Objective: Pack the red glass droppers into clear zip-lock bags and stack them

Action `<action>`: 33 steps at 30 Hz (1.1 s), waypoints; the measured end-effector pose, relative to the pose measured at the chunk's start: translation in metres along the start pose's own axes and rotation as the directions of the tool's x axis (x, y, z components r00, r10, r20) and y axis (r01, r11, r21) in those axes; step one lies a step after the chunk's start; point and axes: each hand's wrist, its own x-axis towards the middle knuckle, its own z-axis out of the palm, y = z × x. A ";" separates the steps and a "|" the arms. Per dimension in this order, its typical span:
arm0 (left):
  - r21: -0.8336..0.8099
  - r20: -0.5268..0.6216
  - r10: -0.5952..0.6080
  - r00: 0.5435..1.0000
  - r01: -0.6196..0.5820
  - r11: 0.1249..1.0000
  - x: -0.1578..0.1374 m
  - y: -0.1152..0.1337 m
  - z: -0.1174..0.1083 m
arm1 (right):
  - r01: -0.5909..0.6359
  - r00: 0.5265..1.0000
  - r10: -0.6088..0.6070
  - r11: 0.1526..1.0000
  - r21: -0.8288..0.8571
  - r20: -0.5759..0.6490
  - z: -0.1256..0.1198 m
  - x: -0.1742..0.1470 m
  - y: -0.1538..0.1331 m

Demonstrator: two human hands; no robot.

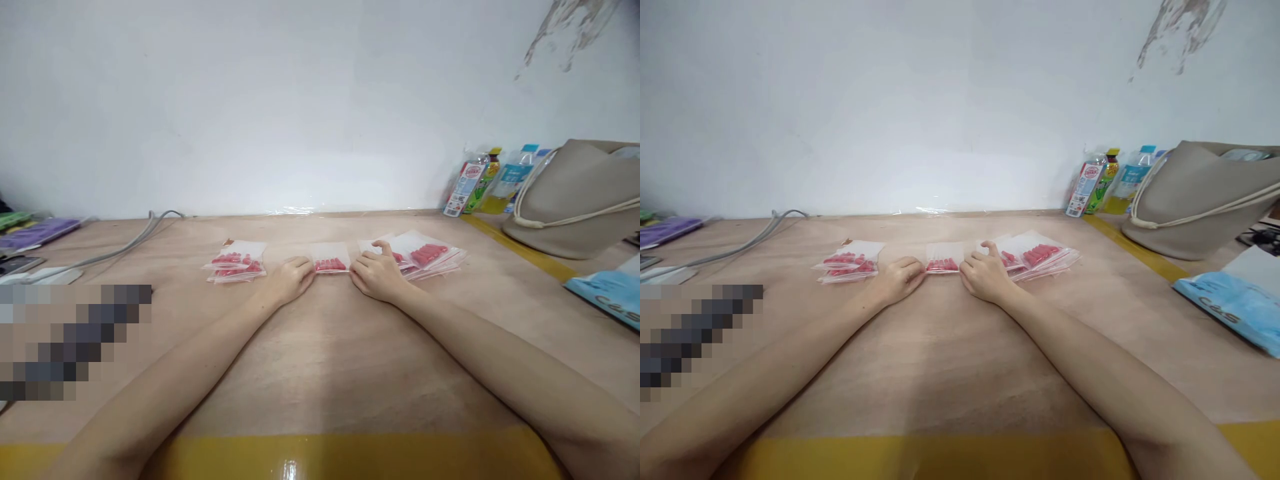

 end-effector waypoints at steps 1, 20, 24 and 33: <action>-0.003 -0.012 0.004 1.000 -0.004 1.000 0.002 0.002 0.000 | 0.003 1.000 -0.003 1.000 0.007 -0.011 0.001 0.000 0.000; 0.093 -0.019 0.260 0.965 -0.257 0.962 0.030 0.019 0.022 | 0.089 0.996 -0.087 0.995 0.036 -0.034 0.001 0.008 -0.009; 0.102 -0.046 0.280 0.959 -0.275 0.956 0.032 0.019 0.022 | 0.093 0.994 -0.091 0.995 0.028 -0.061 0.001 0.010 -0.010; 0.088 -0.137 0.252 0.958 -0.242 0.966 0.028 0.013 0.021 | 0.071 0.991 -0.065 0.997 0.041 -0.118 0.001 0.008 -0.008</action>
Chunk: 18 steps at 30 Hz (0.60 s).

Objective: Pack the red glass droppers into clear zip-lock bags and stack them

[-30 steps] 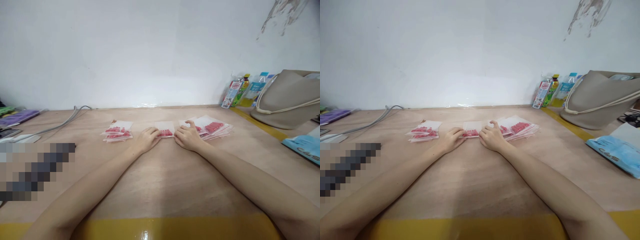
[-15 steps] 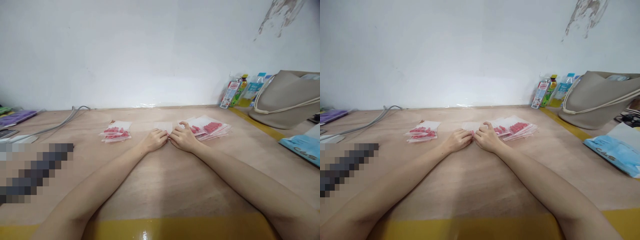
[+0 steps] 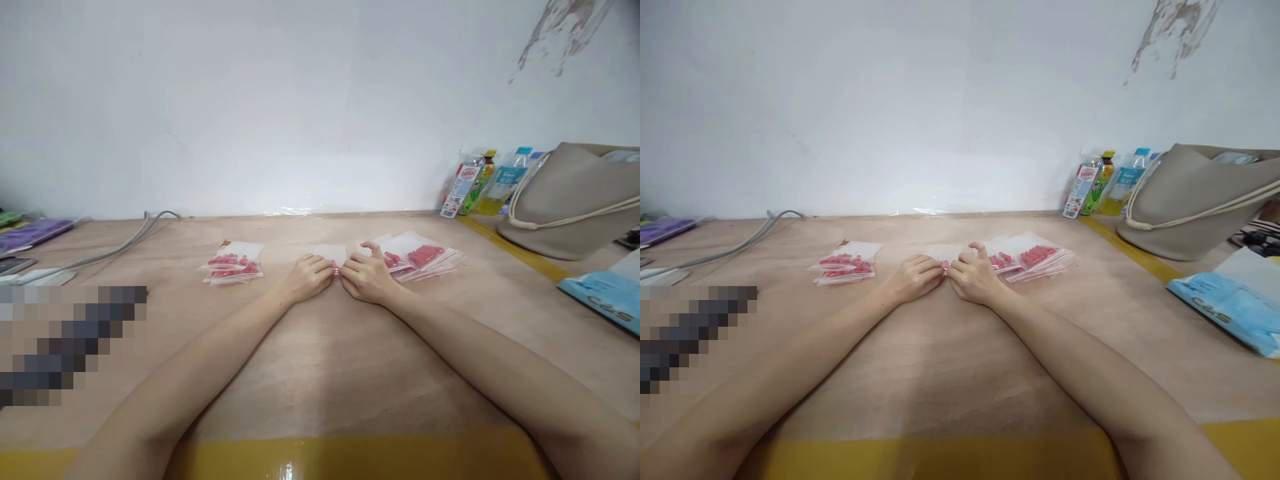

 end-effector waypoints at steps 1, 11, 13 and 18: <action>-0.002 -0.016 -0.015 1.000 0.015 1.000 -0.002 -0.001 -0.001 | -0.014 1.000 0.014 1.000 -0.005 -0.004 0.000 -0.001 0.001; -0.011 -0.093 -0.031 0.995 0.030 0.999 -0.007 -0.002 -0.005 | -0.054 0.999 0.054 0.998 0.013 -0.005 0.006 -0.004 0.002; -0.007 -0.102 -0.026 0.994 0.026 1.000 -0.005 -0.001 -0.003 | -0.059 0.998 0.059 0.998 0.011 0.000 0.006 -0.003 0.000; 0.006 -0.098 0.009 0.995 -0.008 1.000 -0.001 0.001 0.002 | -0.041 0.999 0.041 0.999 0.001 -0.020 0.004 0.000 -0.002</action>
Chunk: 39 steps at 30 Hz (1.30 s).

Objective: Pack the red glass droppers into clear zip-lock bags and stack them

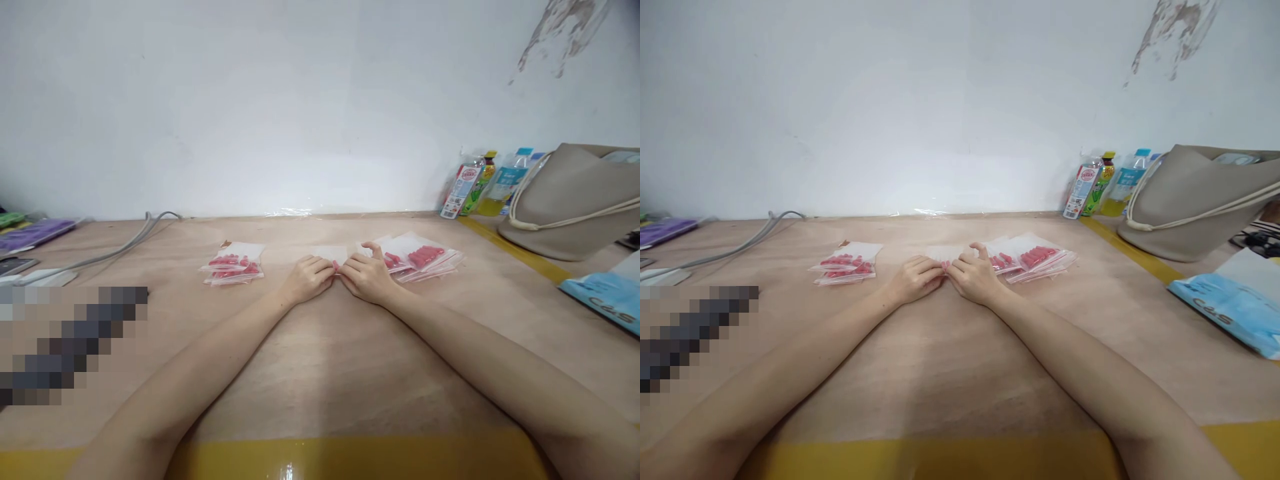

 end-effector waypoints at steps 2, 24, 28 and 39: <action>0.006 0.006 0.019 1.000 -0.019 1.000 0.000 0.000 0.000 | 0.010 1.000 -0.010 1.000 0.002 0.003 0.000 0.001 0.000; 0.109 0.121 0.022 0.992 -0.035 0.993 -0.026 -0.017 -0.040 | -0.008 1.000 0.008 1.000 0.015 0.028 -0.003 -0.003 0.004; 0.112 0.142 -0.029 0.990 0.013 0.994 -0.030 -0.019 -0.041 | -0.027 0.997 0.026 1.000 0.012 0.066 -0.003 -0.002 0.003; 0.041 0.218 -0.159 0.963 0.154 0.987 -0.033 -0.016 -0.047 | -0.228 0.963 0.135 0.870 0.436 0.234 0.007 -0.009 0.000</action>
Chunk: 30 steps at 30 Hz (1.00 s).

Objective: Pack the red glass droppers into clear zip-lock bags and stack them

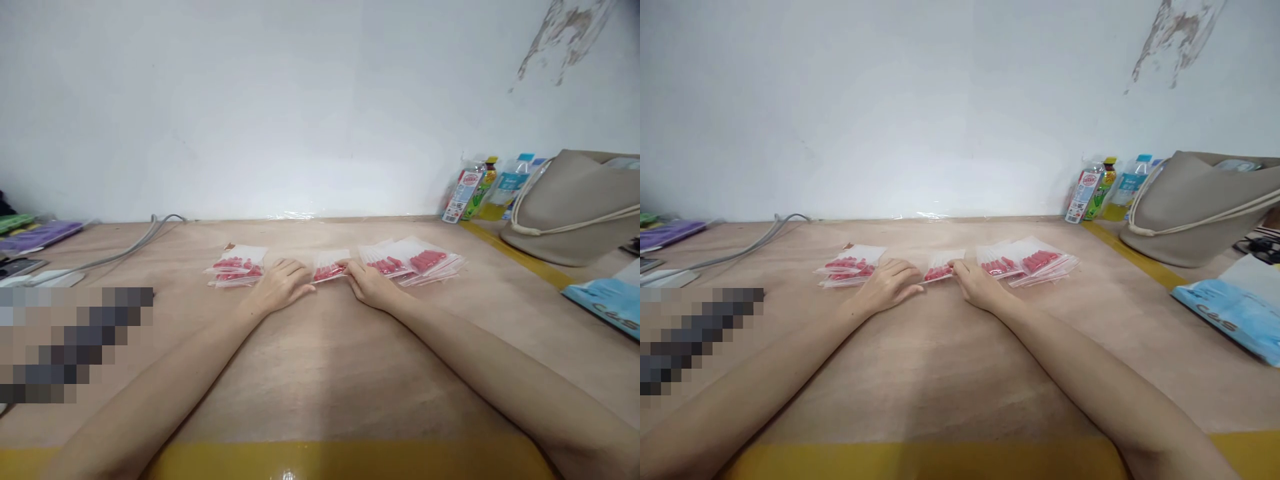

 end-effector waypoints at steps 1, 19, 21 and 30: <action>0.008 0.016 -0.046 0.999 0.045 0.999 0.000 -0.001 -0.003 | 0.002 1.000 -0.002 1.000 0.015 -0.002 -0.002 0.000 0.001; 0.360 0.378 -0.826 0.419 0.755 0.548 -0.021 -0.070 -0.024 | -0.253 0.961 0.276 0.912 -0.322 0.026 -0.090 -0.054 0.049; 0.336 0.388 -0.805 0.448 0.745 0.577 -0.016 -0.061 -0.023 | -0.306 0.950 0.309 0.876 -0.373 -0.053 -0.087 -0.049 0.044; 0.057 0.367 -0.547 0.752 0.569 0.821 0.022 0.024 0.005 | -0.121 0.992 0.099 0.888 -0.443 -0.073 -0.049 -0.015 -0.006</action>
